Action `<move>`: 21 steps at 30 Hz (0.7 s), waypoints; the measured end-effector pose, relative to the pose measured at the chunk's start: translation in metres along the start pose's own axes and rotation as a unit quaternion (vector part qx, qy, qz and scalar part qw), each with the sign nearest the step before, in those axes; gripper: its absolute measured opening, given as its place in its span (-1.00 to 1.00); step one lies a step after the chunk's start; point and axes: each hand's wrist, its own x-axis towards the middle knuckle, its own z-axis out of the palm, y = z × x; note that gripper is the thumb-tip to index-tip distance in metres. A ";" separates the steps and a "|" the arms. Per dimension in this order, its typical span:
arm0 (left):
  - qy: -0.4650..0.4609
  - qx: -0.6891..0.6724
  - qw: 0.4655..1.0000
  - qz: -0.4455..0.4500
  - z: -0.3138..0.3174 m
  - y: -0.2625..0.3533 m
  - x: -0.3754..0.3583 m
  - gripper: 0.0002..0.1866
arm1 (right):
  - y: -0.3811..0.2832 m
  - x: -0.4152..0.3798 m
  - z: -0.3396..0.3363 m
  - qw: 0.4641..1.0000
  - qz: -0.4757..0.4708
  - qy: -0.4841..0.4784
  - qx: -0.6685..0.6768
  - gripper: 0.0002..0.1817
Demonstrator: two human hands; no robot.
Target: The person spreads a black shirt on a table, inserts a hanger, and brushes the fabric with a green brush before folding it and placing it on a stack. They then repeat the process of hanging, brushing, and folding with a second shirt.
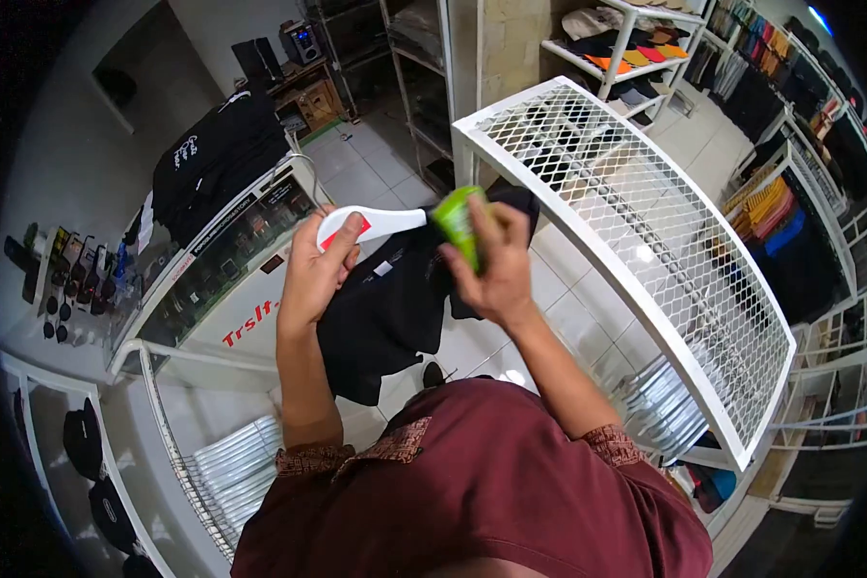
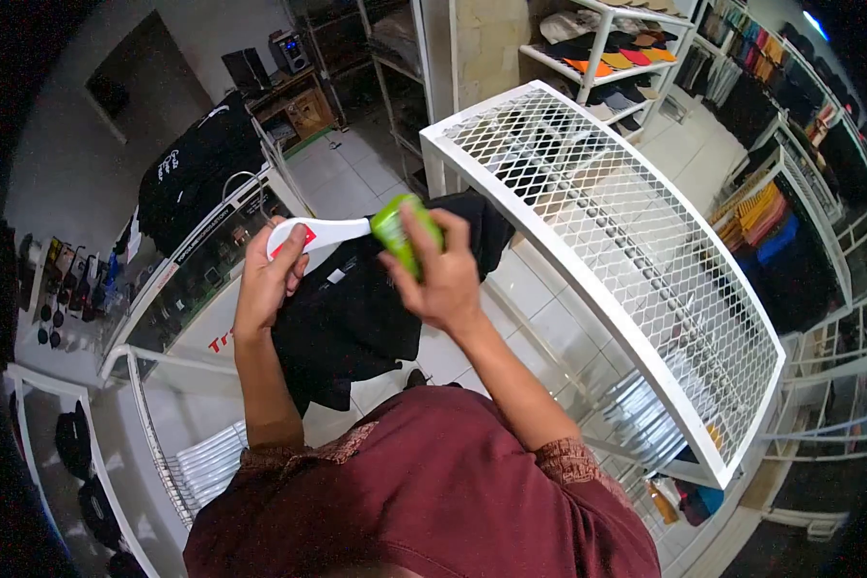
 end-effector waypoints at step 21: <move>-0.016 0.393 0.831 0.394 -0.026 0.002 -0.013 -0.37 | 0.082 0.013 -0.004 0.966 0.237 -0.008 -0.100 -0.38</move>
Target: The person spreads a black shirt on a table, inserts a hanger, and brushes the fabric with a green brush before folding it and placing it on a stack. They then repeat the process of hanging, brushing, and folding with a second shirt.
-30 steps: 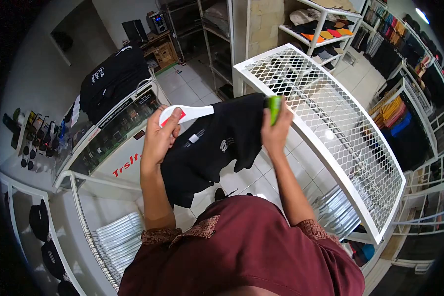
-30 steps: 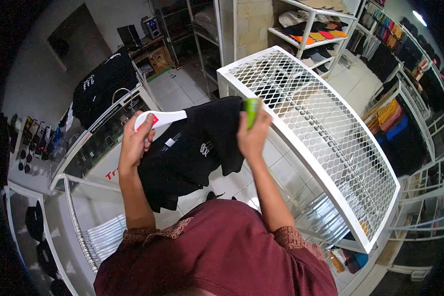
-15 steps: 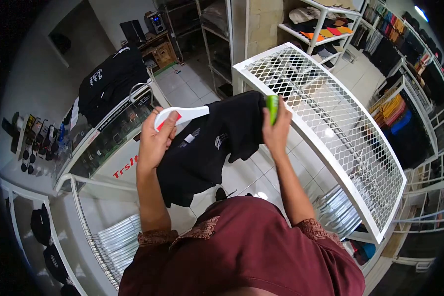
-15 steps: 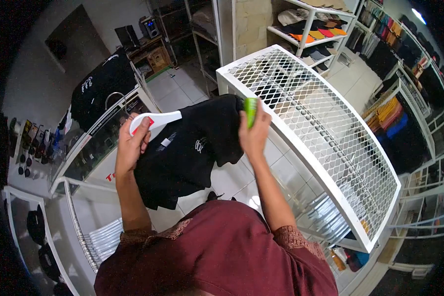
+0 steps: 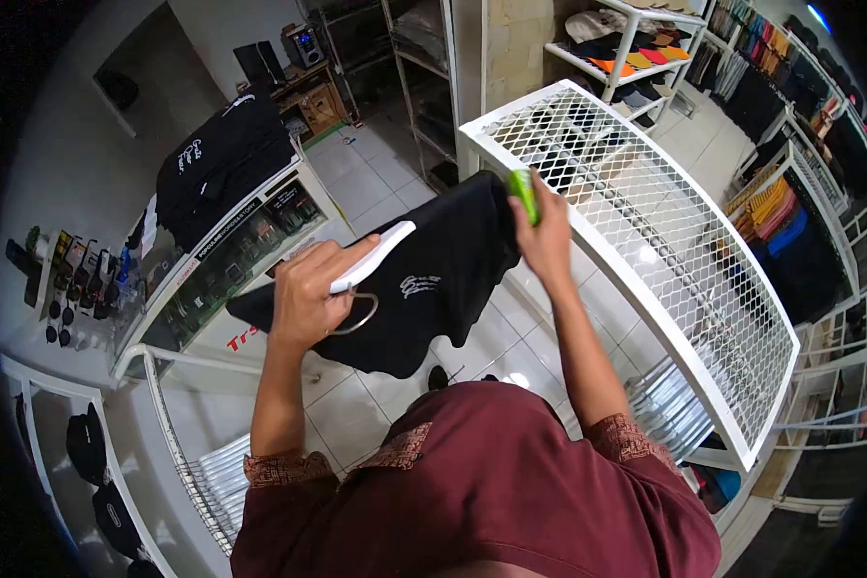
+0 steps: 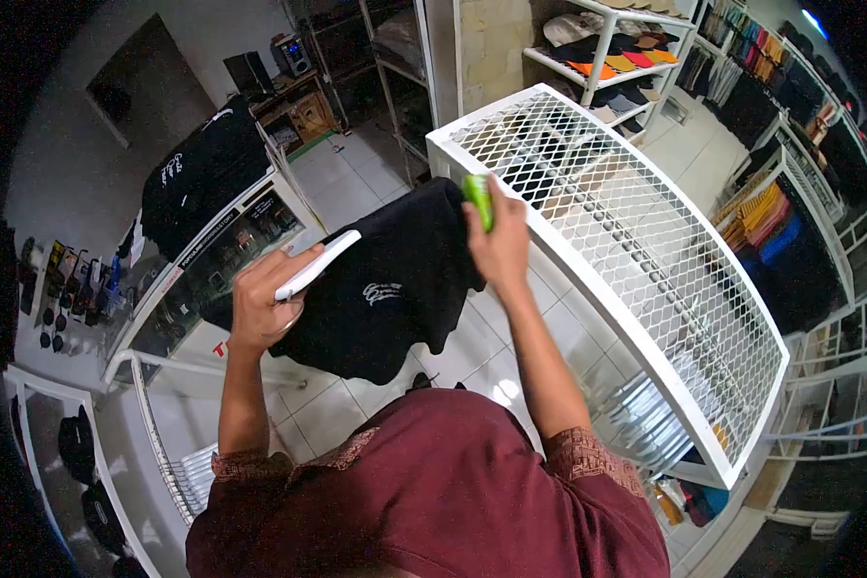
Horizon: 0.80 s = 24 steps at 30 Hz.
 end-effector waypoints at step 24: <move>-0.074 0.102 0.977 0.169 0.016 0.003 -0.001 -0.41 | -0.084 -0.021 -0.053 0.973 -0.156 -0.138 0.103 -0.43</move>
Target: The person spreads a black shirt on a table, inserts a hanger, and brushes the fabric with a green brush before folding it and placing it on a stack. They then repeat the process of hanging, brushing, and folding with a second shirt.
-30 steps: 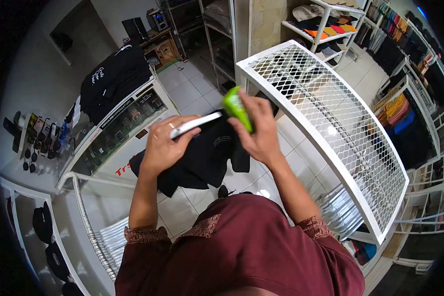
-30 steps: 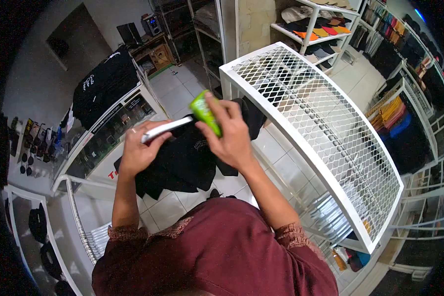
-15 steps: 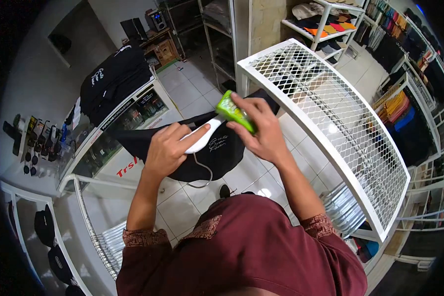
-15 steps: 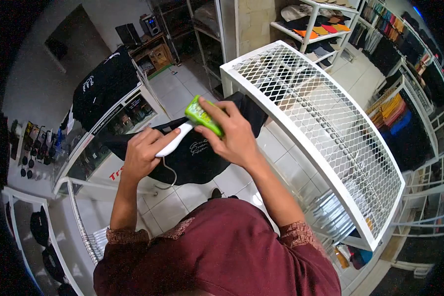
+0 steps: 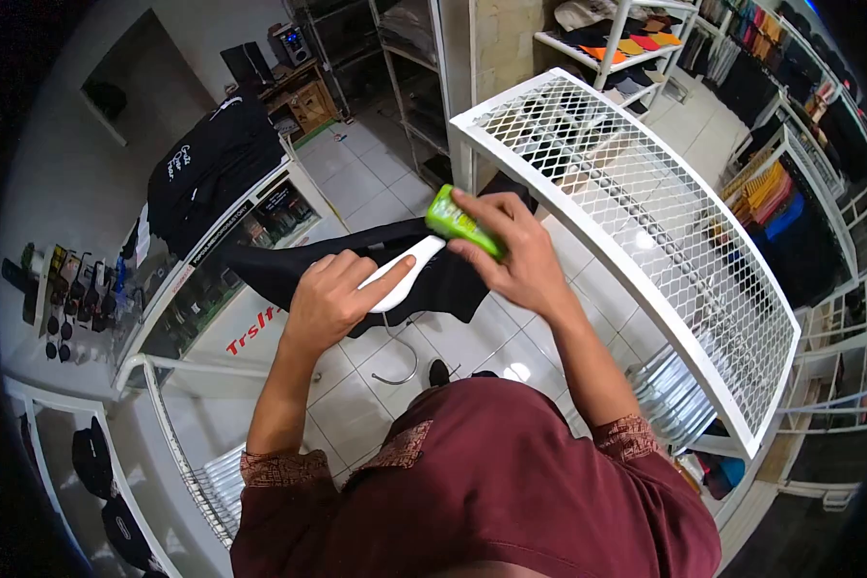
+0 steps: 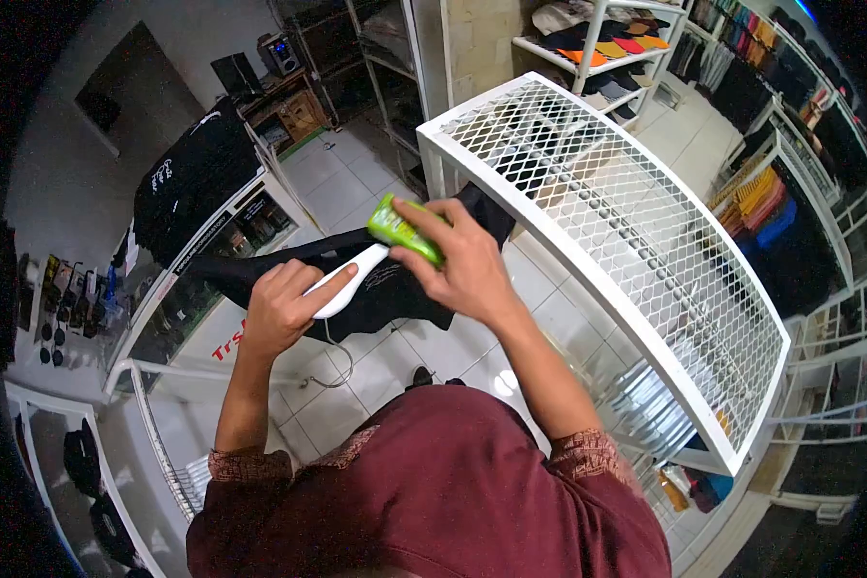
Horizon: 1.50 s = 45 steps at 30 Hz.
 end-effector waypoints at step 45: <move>0.089 -0.237 0.944 -0.209 0.047 -0.050 0.023 -0.28 | 0.040 -0.048 0.046 0.845 0.235 -0.205 0.435 -0.07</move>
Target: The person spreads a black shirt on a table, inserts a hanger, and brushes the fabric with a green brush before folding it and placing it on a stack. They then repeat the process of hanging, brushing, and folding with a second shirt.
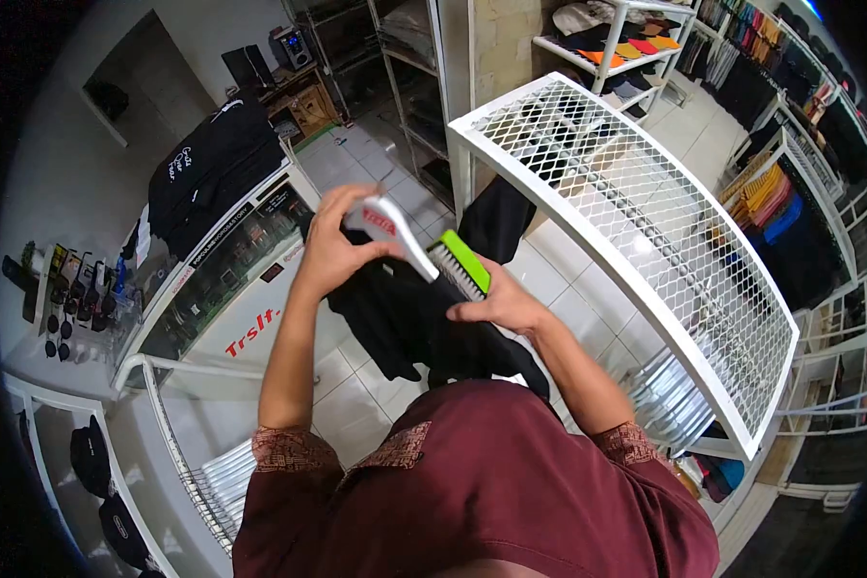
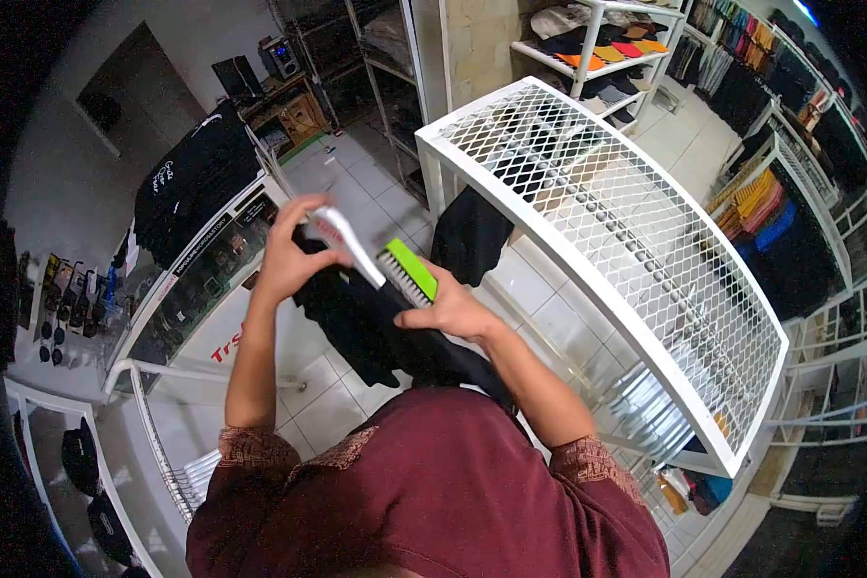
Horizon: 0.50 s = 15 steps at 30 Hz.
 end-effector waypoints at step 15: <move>0.089 -0.187 0.925 -0.319 0.015 0.001 -0.034 -0.68 | -0.015 0.046 0.046 0.925 -0.230 0.179 -0.244 -0.28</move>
